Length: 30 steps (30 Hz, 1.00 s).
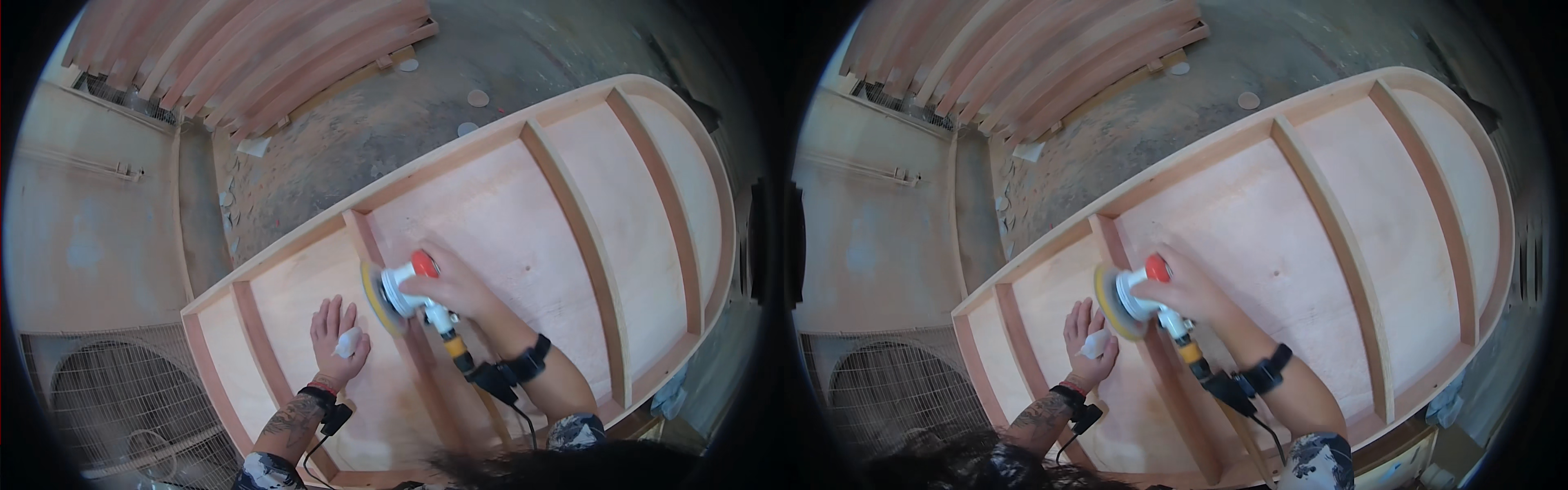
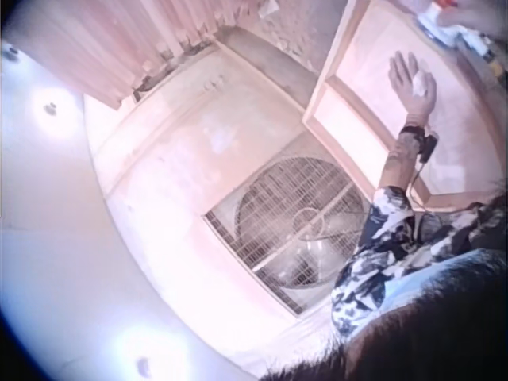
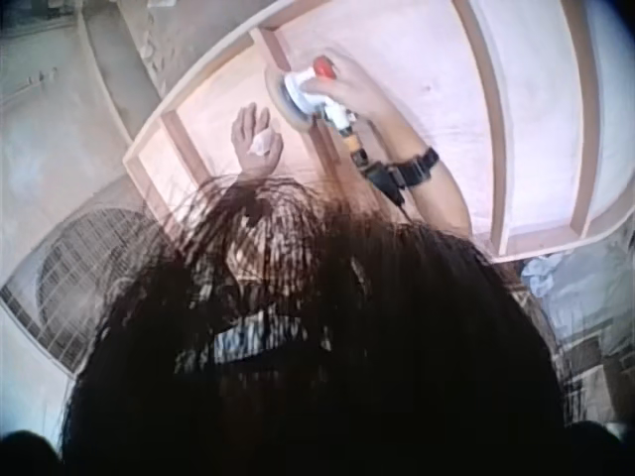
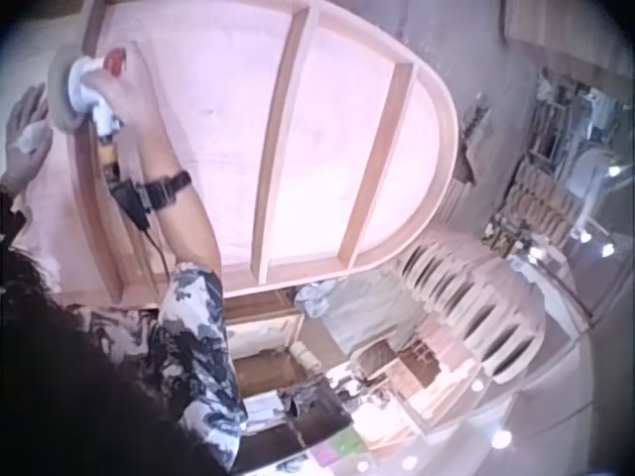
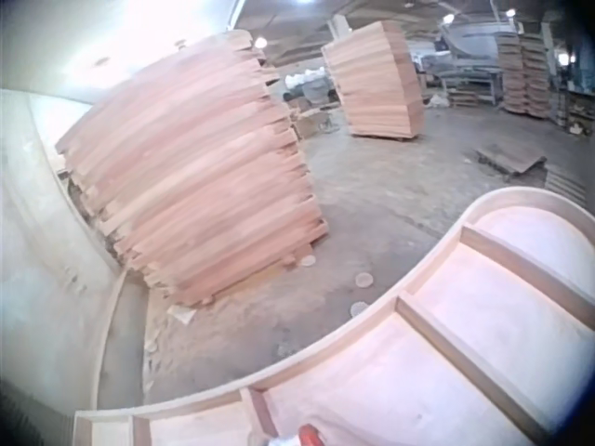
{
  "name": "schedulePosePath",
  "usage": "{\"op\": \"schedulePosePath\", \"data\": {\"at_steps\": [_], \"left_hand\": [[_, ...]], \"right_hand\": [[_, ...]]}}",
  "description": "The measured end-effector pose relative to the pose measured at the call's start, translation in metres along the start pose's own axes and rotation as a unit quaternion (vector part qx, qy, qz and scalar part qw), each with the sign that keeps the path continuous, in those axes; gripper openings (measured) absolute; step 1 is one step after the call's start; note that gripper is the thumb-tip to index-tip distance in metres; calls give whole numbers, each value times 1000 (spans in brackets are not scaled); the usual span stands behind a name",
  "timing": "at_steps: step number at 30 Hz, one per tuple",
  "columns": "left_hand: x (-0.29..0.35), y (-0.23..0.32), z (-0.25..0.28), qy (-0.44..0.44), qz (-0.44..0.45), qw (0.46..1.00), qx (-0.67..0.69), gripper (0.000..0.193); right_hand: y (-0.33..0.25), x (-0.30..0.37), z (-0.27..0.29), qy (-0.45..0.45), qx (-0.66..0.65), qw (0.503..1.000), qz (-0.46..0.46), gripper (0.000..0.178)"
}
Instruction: The person uses a handheld orbital sander to smooth the surface of a large, light-colored wooden boat-shaped object. They systematically move the sander across the flat panels and along the raised internal ribs of the object, occasionally using a white cloth in the other hand to wipe the surface.
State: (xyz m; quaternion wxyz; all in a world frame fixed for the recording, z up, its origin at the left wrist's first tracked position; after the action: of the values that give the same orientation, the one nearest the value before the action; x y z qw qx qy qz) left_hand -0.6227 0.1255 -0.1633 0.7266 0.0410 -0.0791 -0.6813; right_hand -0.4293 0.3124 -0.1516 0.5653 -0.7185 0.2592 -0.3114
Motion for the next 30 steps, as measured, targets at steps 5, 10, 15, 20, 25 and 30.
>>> {"op": "schedulePosePath", "data": {"at_steps": [5,10,15,20,25,30], "left_hand": [[4,-2,-2,2,-5,1000,-8,66],[2,-2,1,3,-3,1000,1,66],[-2,3,1,-7,-12,1000,8,67],[5,-3,4,3,-3,1000,5,67],[4,-4,5,8,1,1000,7,67],[2,-1,-4,1,0,1000,9,67]], "right_hand": [[-17,-11,-6,-4,33,999,-21,54],[-32,-65,-4,38,132,990,2,57],[-58,-77,-4,43,186,981,-15,54],[-43,-21,-23,31,193,980,-39,55],[-59,-21,-28,48,165,985,16,53],[-36,-72,-5,63,77,995,-20,44]]}}
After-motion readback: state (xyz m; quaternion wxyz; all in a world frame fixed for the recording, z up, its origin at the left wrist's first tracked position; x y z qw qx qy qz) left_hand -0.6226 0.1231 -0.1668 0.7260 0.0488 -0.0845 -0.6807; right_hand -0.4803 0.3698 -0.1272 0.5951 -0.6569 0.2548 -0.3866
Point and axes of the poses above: each hand's wrist, its own x-axis away from the middle knuckle, its own z-axis out of the back of the hand, y = z × x, the point moved 8 cm from there along -x, towards the middle knuckle, and after that the axes turned 4 degrees about -y, right-handed, at the moved point
